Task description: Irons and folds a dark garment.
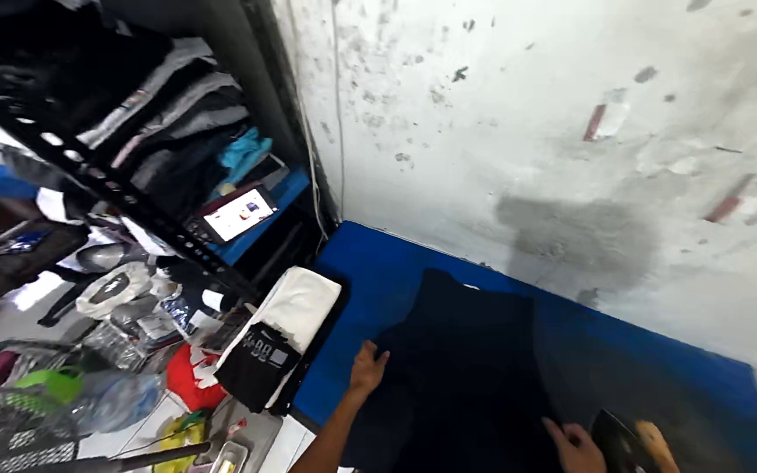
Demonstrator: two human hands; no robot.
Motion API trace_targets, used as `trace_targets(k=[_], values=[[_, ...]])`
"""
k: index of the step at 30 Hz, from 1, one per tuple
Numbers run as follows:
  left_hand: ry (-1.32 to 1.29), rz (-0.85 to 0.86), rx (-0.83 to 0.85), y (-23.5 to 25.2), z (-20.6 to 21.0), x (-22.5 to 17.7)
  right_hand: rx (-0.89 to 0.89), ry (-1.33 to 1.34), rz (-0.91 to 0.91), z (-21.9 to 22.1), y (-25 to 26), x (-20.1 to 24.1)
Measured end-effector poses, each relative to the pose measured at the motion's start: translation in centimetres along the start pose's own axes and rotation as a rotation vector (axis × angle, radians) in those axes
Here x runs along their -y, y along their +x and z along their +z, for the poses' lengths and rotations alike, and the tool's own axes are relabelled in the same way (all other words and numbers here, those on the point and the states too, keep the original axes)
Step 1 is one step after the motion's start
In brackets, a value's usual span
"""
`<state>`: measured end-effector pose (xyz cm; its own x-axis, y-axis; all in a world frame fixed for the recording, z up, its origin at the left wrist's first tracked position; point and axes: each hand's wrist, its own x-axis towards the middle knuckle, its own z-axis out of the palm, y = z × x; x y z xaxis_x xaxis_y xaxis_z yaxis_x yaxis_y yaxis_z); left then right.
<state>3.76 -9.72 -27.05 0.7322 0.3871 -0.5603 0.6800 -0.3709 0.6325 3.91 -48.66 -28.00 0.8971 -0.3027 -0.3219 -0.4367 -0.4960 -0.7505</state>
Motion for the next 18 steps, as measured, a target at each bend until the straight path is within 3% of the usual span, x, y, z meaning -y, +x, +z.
trace_targets(k=[5,14,18], values=[[-0.223,0.242,-0.153,-1.4,-3.5,-2.7,-0.093,0.262,-0.125,-4.5,-1.3,5.9],[-0.538,0.766,-0.358,-4.8,-13.4,-16.3,-0.236,0.369,-0.541,-12.8,0.4,21.5],[-0.574,0.903,-0.405,-6.7,-14.7,-15.3,-0.246,0.379,-0.596,-14.0,-0.8,21.7]])
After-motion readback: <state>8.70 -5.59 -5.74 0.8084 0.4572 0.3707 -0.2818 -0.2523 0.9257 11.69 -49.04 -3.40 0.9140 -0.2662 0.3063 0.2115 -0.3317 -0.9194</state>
